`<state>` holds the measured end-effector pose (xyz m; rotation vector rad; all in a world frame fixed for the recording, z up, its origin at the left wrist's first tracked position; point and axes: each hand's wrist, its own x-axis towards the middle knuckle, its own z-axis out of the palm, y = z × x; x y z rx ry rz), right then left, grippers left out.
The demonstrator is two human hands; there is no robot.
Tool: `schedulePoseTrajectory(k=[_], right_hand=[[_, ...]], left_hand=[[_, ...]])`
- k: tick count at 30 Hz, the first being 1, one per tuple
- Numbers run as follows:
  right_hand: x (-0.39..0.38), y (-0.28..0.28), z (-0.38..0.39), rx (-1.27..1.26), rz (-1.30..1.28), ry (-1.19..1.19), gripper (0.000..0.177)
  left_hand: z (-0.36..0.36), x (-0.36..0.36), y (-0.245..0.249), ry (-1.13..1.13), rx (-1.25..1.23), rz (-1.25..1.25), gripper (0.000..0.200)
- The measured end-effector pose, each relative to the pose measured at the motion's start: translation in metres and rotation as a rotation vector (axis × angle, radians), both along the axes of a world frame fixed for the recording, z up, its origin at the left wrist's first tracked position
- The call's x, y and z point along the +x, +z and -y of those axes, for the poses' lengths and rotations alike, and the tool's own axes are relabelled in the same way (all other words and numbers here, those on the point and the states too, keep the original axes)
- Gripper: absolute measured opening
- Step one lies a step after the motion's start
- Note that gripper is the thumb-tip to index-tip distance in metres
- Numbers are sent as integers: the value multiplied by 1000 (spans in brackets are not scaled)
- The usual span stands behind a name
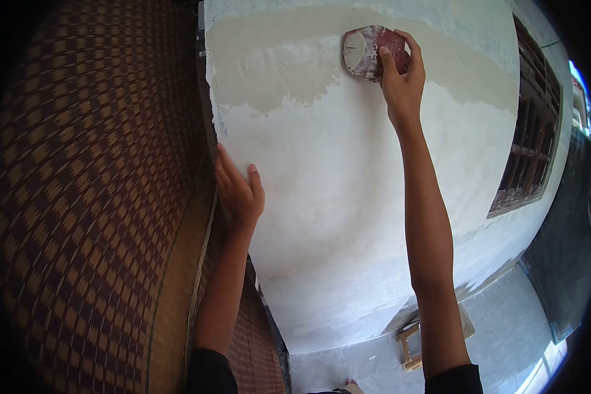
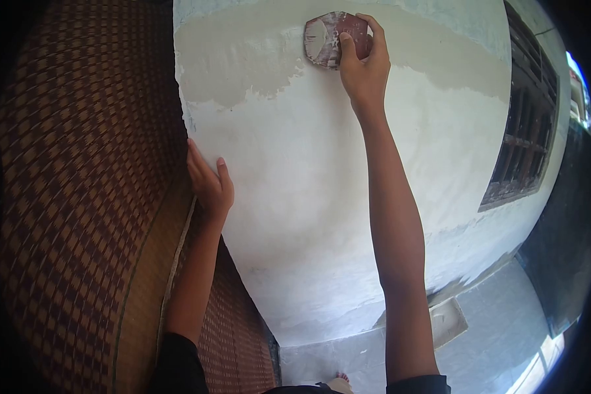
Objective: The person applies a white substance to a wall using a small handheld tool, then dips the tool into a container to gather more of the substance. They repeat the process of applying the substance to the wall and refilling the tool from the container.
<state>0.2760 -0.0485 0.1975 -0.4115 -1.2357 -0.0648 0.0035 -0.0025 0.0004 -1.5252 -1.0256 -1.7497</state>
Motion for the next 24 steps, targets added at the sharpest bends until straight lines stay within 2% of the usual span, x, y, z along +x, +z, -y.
schedulePoseTrajectory(k=[2, 4, 5, 9, 12, 13, 16, 20, 22, 24], right_hand=[[-11, 2, -2, -3, 2, 39, 41], [-20, 2, -1, -74, 105, -192, 40], [-19, 3, -4, -54, 115, -233, 40], [-6, 6, -4, 8, 24, -66, 40], [-14, 5, 2, 2, 60, 66, 39], [-18, 3, -1, -4, 110, -136, 40], [-15, 4, -3, -44, 121, -223, 40], [-8, 10, -5, 23, 54, -15, 40], [-15, 8, -3, -2, 75, -50, 39], [-21, 5, -2, -54, 148, -218, 39]], left_hand=[[1, 1, 0, -7, -2, -4, 72], [2, 2, 0, -27, -23, 11, 72], [2, 2, 0, -28, -23, 9, 72], [-1, 0, 0, -16, 6, 6, 72], [-1, 1, 0, -11, 1, 8, 72], [0, 1, -1, -10, -13, 10, 72], [3, 2, -1, -32, -55, 34, 72], [1, 1, 0, -8, -2, 4, 71], [1, 1, 0, -10, 4, 4, 71], [1, 2, 0, -10, -4, 3, 71]])
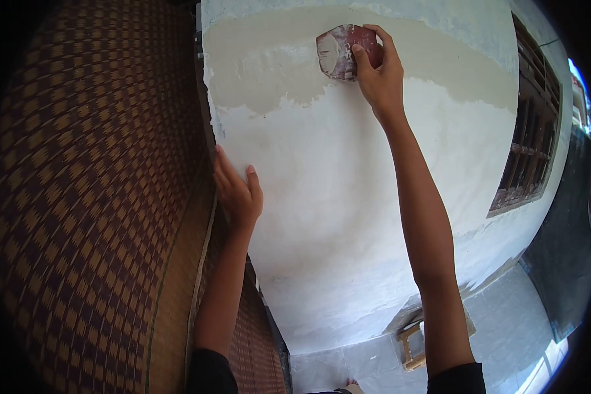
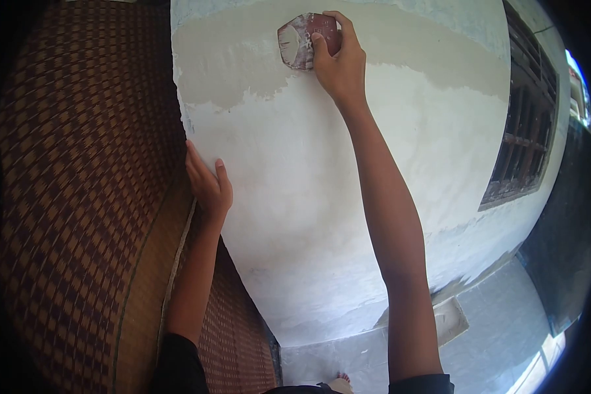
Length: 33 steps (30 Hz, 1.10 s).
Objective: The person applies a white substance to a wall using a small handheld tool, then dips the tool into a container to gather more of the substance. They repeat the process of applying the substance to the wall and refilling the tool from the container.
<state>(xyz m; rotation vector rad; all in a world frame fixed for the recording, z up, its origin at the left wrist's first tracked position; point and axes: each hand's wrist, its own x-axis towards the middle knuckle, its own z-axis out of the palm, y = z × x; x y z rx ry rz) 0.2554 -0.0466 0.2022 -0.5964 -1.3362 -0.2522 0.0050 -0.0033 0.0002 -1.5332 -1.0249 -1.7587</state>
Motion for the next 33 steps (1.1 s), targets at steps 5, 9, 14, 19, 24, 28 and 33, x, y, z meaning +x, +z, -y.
schedulePoseTrajectory(k=[5, 9, 14, 19, 24, 28, 33], right_hand=[[16, 6, -4, 63, -123, 182, 40], [5, -1, -6, 27, 4, 31, 41], [27, 4, -11, 12, -115, 99, 40], [14, 0, -8, -23, -33, 71, 42], [44, 0, -5, -28, -181, 106, 41], [31, -2, -2, -4, -159, 249, 41], [14, -1, -4, -48, -37, 13, 41]], left_hand=[[0, -2, 1, 8, 21, -19, 71], [1, 0, 1, 3, -9, 0, 71], [-1, -3, 0, 21, 21, -16, 71], [0, 0, 0, -6, -10, 9, 71], [-1, -1, 0, 14, 0, -1, 71], [1, 1, 0, 10, -8, 8, 72], [0, 0, 0, -15, -27, 12, 72]])
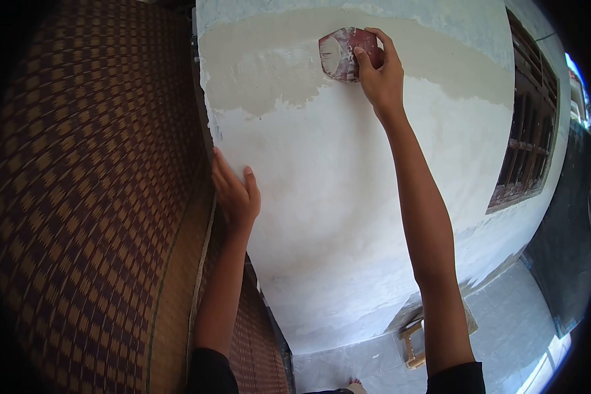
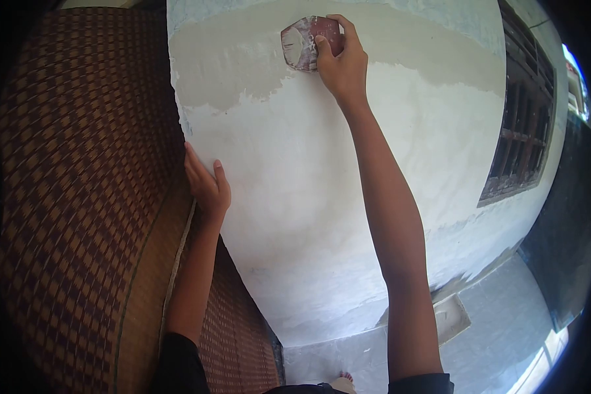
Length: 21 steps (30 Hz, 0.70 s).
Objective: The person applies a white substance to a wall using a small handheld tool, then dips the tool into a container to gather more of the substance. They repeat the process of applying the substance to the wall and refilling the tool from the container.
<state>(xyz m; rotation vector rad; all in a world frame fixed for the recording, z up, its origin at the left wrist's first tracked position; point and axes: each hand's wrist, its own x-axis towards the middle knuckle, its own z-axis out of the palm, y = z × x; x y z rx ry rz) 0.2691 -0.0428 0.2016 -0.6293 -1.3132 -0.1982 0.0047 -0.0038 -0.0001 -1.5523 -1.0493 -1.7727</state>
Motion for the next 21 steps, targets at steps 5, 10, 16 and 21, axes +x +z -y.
schedulePoseTrajectory(k=[5, 10, 16, 21], right_hand=[[39, 0, 2, 60, -191, 80, 38], [17, -2, 6, -3, -85, 119, 42], [45, 0, -5, 43, -203, 65, 39], [14, 5, 17, 29, -154, 308, 41]], left_hand=[[1, 0, 0, 9, 7, -4, 71], [-2, 1, -1, 16, 15, -1, 71], [4, 1, 1, -9, 6, 0, 71], [0, 1, 0, 28, 19, -9, 71]])
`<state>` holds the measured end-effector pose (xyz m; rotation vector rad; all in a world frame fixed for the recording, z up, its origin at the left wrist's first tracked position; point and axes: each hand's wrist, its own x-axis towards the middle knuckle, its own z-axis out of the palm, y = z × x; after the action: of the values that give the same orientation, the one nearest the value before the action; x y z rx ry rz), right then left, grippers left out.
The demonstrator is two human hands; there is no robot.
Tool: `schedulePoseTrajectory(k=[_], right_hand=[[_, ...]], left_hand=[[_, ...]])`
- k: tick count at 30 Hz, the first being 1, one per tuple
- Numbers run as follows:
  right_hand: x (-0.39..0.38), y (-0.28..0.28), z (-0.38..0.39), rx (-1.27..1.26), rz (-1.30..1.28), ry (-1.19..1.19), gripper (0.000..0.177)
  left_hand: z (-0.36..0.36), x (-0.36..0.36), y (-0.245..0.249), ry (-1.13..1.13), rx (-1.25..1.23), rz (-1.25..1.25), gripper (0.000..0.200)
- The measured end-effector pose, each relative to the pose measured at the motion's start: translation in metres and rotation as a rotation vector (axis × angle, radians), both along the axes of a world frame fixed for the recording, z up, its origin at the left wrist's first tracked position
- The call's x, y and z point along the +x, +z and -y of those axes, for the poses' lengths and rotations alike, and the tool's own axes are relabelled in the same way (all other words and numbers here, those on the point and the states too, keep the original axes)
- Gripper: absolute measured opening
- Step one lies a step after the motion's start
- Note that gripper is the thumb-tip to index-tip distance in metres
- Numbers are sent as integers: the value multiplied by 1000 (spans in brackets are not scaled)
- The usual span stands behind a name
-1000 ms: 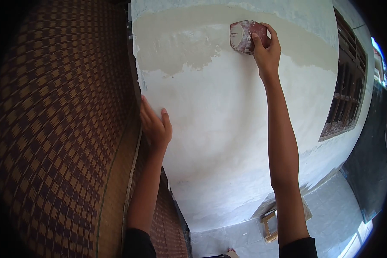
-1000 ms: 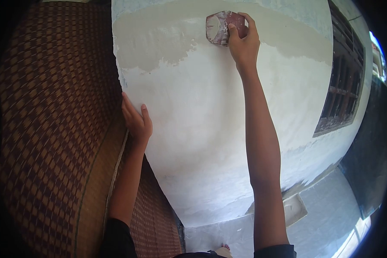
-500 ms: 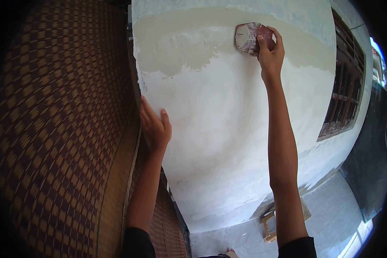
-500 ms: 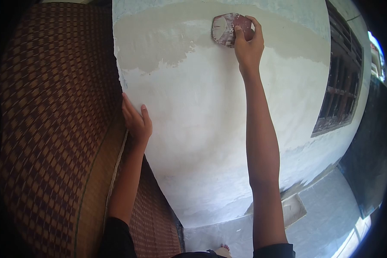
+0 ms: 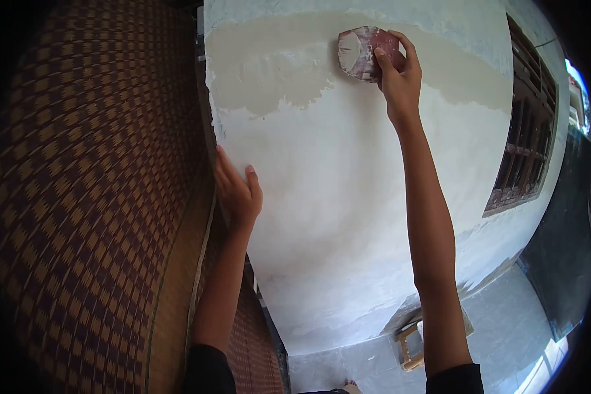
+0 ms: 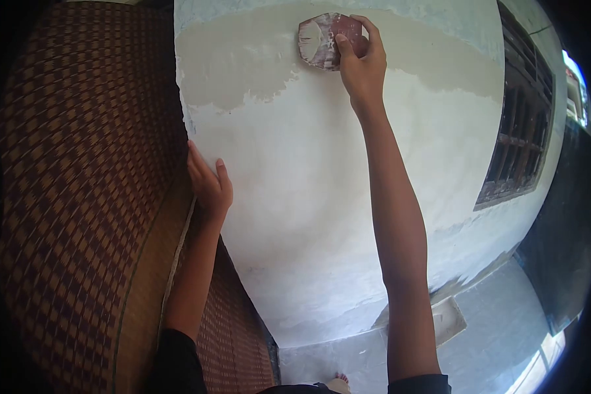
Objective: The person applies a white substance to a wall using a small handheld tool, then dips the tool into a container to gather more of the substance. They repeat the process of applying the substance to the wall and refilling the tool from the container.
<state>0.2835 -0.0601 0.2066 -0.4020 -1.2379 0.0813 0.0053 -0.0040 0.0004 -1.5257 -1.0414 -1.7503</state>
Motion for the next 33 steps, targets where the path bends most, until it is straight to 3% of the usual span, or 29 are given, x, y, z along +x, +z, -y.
schedulePoseTrajectory(k=[7, 12, 15, 21, 25, 28, 30, 33], right_hand=[[-25, -3, -16, -16, 142, -306, 41], [-2, -2, -12, -9, 26, -292, 40], [-11, -2, -9, 7, 10, -42, 40], [-22, -4, -16, -85, 101, -305, 40], [-7, -1, -13, 33, -78, -105, 39], [-21, -3, -14, 51, 41, -50, 40], [-32, -7, -15, 34, 125, -227, 40], [-25, -6, -18, -25, 148, -284, 40]], left_hand=[[1, 0, 0, -32, -29, 17, 71], [-1, -2, -2, -21, 8, -2, 71], [0, 0, 0, -30, -5, 11, 71], [0, -1, 0, -46, -10, 7, 71], [0, -2, 0, -37, -17, 1, 71], [0, 0, 1, -38, -7, 15, 71], [1, 1, 0, -41, -17, 16, 71], [1, -1, 0, -40, -19, 15, 71]])
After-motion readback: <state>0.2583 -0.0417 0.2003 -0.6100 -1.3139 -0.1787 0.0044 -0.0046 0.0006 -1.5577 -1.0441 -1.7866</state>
